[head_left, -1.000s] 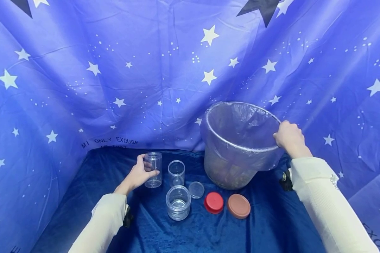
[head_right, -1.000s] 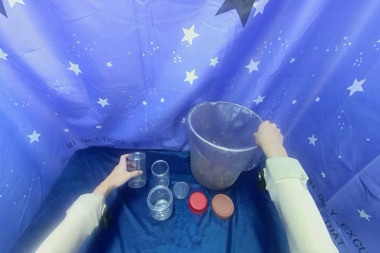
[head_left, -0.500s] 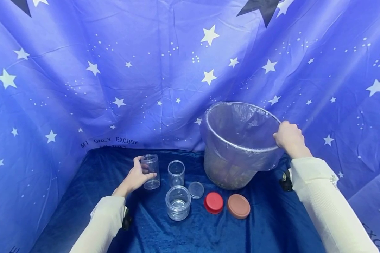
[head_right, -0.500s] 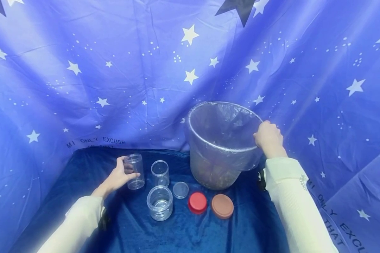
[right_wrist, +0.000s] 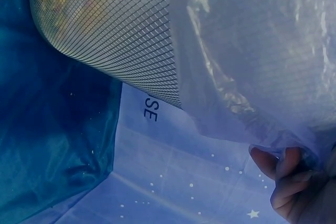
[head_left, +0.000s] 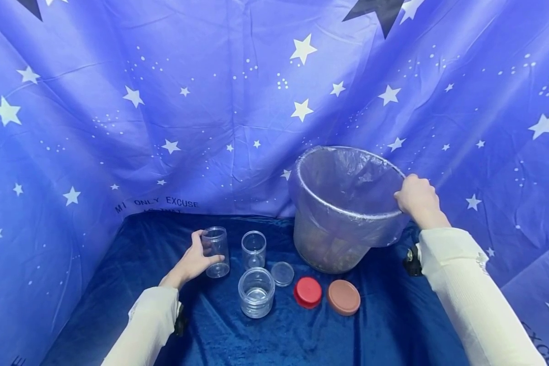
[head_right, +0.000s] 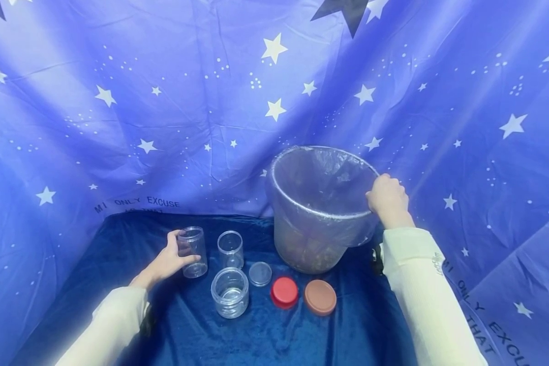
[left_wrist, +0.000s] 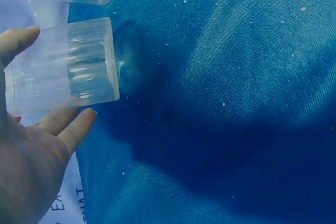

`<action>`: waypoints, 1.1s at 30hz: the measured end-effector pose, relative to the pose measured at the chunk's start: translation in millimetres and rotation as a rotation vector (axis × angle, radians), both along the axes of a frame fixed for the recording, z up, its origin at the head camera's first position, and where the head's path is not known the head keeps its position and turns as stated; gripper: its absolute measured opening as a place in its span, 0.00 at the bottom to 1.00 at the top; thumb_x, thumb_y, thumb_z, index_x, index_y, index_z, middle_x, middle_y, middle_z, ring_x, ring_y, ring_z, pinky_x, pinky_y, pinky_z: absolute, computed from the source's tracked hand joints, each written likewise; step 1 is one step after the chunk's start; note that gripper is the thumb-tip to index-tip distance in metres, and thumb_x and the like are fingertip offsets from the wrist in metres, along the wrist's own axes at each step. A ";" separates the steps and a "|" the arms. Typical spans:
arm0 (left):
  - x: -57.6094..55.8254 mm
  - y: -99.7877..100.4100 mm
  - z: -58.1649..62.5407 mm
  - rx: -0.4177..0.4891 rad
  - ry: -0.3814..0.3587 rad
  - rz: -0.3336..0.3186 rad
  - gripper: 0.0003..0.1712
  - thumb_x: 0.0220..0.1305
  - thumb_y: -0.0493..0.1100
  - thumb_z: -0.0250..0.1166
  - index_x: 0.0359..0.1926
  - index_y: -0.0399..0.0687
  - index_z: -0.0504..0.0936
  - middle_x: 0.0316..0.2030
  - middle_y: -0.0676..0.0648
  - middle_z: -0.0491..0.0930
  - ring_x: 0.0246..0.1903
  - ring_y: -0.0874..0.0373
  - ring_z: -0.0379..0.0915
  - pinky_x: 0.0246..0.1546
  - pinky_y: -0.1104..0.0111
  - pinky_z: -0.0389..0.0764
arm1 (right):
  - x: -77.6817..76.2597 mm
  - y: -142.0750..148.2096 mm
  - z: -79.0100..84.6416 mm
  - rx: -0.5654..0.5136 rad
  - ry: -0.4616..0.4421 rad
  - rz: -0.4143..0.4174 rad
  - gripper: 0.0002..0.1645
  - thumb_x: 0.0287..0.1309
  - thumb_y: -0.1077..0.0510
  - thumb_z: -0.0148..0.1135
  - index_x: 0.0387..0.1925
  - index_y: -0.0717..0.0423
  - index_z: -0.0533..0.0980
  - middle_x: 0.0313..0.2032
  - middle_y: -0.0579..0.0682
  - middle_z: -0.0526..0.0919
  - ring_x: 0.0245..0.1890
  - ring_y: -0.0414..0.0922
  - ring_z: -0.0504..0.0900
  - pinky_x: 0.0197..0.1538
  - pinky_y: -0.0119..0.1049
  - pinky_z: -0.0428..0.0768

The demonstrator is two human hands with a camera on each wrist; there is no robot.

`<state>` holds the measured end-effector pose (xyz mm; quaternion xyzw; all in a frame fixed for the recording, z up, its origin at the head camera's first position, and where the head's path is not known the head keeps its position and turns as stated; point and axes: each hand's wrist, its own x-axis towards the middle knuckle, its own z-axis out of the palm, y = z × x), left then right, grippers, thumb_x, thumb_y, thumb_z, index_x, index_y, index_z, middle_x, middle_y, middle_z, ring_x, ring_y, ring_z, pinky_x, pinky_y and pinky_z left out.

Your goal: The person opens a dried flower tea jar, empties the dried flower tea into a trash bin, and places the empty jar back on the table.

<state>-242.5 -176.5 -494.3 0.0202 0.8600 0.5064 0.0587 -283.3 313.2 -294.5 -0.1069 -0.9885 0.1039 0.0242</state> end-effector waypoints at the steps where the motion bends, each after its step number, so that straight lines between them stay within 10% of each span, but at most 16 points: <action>1: 0.0 -1.2 -0.4 -0.004 -0.004 0.002 0.51 0.56 0.43 0.71 0.69 0.38 0.46 0.64 0.25 0.65 0.65 0.32 0.66 0.65 0.44 0.68 | -0.2 -0.5 0.1 0.000 0.000 0.002 0.31 0.65 0.55 0.52 0.53 0.84 0.63 0.49 0.87 0.70 0.49 0.80 0.72 0.45 0.66 0.75; 23: 8.4 -5.9 -0.3 -0.219 0.093 -0.123 0.45 0.50 0.43 0.76 0.63 0.47 0.58 0.42 0.40 0.82 0.42 0.50 0.79 0.49 0.52 0.76 | -3.7 -4.1 -0.7 -0.010 0.004 0.005 0.32 0.65 0.55 0.52 0.54 0.84 0.63 0.49 0.87 0.70 0.49 0.79 0.72 0.44 0.65 0.75; 33: 9.5 -1.2 4.0 -0.278 0.180 -0.195 0.46 0.42 0.38 0.79 0.62 0.50 0.64 0.48 0.39 0.82 0.49 0.44 0.78 0.52 0.47 0.74 | 0.0 0.0 0.3 -0.022 -0.007 -0.009 0.32 0.66 0.55 0.52 0.53 0.84 0.63 0.49 0.87 0.69 0.49 0.80 0.72 0.44 0.66 0.75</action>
